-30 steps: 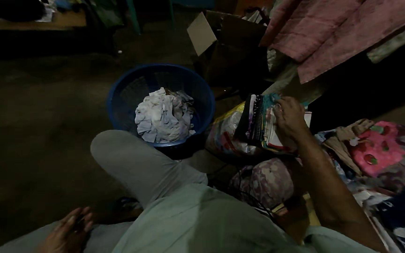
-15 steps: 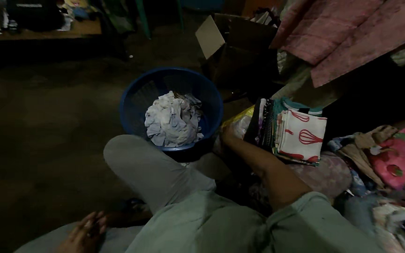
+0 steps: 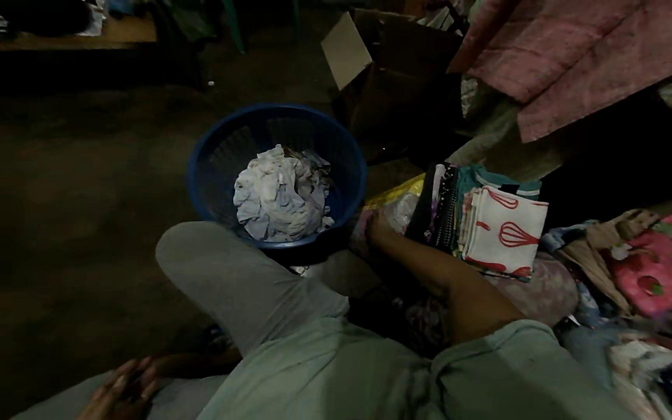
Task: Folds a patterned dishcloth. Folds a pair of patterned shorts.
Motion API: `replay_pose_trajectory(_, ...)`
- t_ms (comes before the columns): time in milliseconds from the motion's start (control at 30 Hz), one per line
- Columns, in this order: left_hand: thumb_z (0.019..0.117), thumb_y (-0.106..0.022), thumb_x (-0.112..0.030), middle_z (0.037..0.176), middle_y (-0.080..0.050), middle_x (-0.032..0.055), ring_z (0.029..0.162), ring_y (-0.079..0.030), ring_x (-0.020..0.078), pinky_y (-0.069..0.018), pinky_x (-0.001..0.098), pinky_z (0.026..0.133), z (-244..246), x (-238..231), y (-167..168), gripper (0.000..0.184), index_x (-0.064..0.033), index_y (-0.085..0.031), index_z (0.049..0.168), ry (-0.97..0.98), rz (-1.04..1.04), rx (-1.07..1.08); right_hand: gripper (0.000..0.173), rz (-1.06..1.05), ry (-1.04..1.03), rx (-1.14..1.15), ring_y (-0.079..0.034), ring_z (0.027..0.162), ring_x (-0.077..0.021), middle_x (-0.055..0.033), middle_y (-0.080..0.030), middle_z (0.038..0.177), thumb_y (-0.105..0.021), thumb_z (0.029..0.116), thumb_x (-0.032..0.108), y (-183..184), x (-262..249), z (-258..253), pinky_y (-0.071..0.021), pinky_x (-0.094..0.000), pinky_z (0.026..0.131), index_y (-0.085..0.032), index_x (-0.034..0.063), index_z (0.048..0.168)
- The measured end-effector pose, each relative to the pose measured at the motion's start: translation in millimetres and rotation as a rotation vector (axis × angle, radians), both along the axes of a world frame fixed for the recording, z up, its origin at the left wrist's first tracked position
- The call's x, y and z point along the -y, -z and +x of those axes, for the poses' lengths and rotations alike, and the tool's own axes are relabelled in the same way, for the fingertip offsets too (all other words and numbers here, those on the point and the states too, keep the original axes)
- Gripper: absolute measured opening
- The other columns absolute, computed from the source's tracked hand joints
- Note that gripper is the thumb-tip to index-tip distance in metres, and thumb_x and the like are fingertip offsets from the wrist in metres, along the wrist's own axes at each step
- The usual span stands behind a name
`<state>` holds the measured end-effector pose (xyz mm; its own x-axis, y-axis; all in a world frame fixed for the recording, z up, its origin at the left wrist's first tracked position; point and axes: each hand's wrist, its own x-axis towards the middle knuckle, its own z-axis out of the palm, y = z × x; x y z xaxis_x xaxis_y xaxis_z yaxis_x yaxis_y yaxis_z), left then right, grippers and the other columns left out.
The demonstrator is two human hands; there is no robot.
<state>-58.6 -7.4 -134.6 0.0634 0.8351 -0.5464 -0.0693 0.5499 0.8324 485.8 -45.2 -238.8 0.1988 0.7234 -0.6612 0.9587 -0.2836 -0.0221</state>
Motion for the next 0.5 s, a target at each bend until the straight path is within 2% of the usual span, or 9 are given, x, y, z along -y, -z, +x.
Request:
replay_pose_trajectory(67,0.1098,-0.032,-0.016,0.104,-0.074,-0.0077,0.092,-0.071,0.0065,-0.0595,0.0243,0.081,-0.8,1.1,-2.1,0.027,-0.0183,-0.057,0.117,-0.004,0.009,-0.002,0.049,-0.042,-0.072,0.017,-0.020,0.151,-0.0536,-0.0357,-0.030,0.159,-0.045,0.1071,0.015,-5.2,2.1,3.0,-0.0070,-0.0668,0.123,-0.043,-0.0136,0.147)
replay_pose_trajectory(167,0.1100,-0.031,-0.017,0.103,-0.074,-0.0074,0.091,-0.071,0.0058,-0.0587,0.0235,0.081,-2.1,-0.5,-2.9,0.028,-0.0180,-0.059,0.115,-0.010,0.006,0.014,0.045,-0.058,-0.176,0.048,-0.026,0.148,-0.0529,-0.0349,-0.037,0.155,-0.049,0.1049,0.013,-6.2,8.4,9.1,-0.0115,-0.0689,0.121,-0.050,-0.0116,0.142)
replay_pose_trajectory(300,0.1105,-0.031,-0.019,0.102,-0.074,-0.0058,0.090,-0.071,0.0067,-0.0589,0.0232,0.080,-7.5,-0.6,0.4,0.030,-0.0188,-0.061,0.113,-0.019,0.014,0.067,0.041,-0.051,-0.254,0.058,-0.032,0.145,-0.0527,-0.0333,-0.042,0.151,-0.051,0.1031,0.011,1.0,18.5,11.5,-0.0132,-0.0702,0.119,-0.055,-0.0097,0.138)
replay_pose_trajectory(500,0.1108,-0.031,-0.018,0.103,-0.074,-0.0068,0.091,-0.071,0.0059,-0.0584,0.0235,0.082,-4.2,-0.4,-0.4,0.029,-0.0175,-0.059,0.115,-0.042,0.015,0.060,0.044,-0.060,-0.294,0.087,-0.029,0.145,-0.0556,-0.0365,-0.038,0.153,-0.049,0.1050,0.012,-4.3,26.5,-5.3,-0.0131,-0.0731,0.118,-0.050,-0.0116,0.142)
